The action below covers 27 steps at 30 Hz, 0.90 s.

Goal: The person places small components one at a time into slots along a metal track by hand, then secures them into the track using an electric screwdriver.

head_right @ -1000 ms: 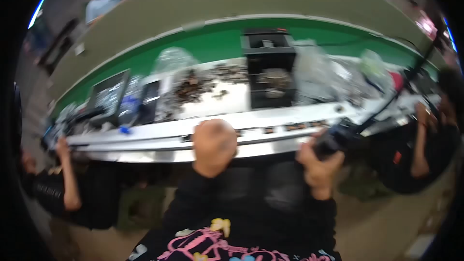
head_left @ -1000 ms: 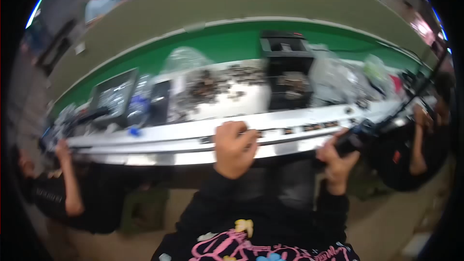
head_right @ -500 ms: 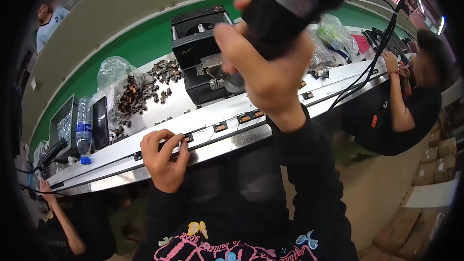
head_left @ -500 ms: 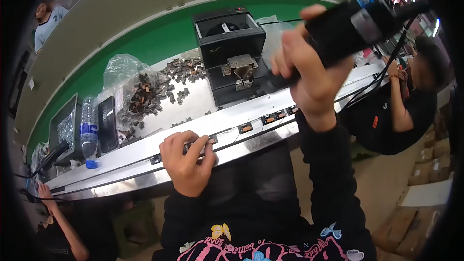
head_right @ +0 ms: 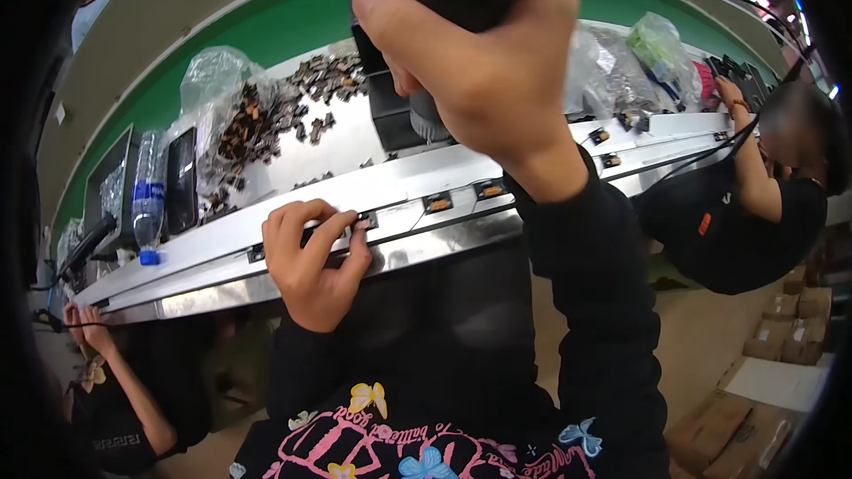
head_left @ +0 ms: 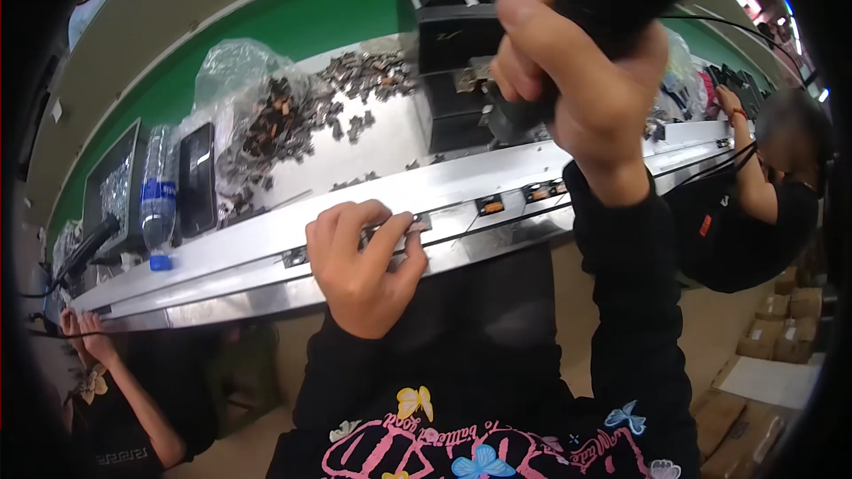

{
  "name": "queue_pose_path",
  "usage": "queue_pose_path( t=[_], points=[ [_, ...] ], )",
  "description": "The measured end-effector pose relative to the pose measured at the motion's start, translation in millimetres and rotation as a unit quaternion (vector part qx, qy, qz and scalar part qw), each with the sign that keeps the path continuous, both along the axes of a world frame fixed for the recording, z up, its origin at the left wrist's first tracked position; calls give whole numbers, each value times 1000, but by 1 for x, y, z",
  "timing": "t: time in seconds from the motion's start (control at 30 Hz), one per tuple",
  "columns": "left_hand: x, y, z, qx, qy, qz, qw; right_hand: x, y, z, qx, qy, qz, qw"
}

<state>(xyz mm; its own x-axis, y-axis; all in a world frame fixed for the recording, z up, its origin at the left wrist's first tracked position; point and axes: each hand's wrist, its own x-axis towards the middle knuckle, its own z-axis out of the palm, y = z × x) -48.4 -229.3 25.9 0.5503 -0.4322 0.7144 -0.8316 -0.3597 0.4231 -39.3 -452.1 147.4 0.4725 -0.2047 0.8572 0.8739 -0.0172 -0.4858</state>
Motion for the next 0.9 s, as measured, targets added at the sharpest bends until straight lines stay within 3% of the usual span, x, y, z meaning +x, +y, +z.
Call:
queue_pose_path(
  t=[0.03, 0.13, 0.27, 0.63, 0.9],
  points=[
    [0, 0, 0, -4, -3, 0, 1000, -34, 29, 10, 99, 199, -129, 966],
    [2, 0, -4, -10, -13, -9, 1000, -46, 59, 5, 138, 237, -146, 951],
    [1, 5, -1, 0, -3, -30, 1000, -60, 72, -1, 41, 244, -134, 960],
    [5, 15, 4, 17, 33, -62, 997, -57, 103, -12, 55, 258, -88, 961],
    [5, 18, 5, 14, 69, -69, 995, -55, 106, -17, 37, 238, -127, 962]
  ],
)
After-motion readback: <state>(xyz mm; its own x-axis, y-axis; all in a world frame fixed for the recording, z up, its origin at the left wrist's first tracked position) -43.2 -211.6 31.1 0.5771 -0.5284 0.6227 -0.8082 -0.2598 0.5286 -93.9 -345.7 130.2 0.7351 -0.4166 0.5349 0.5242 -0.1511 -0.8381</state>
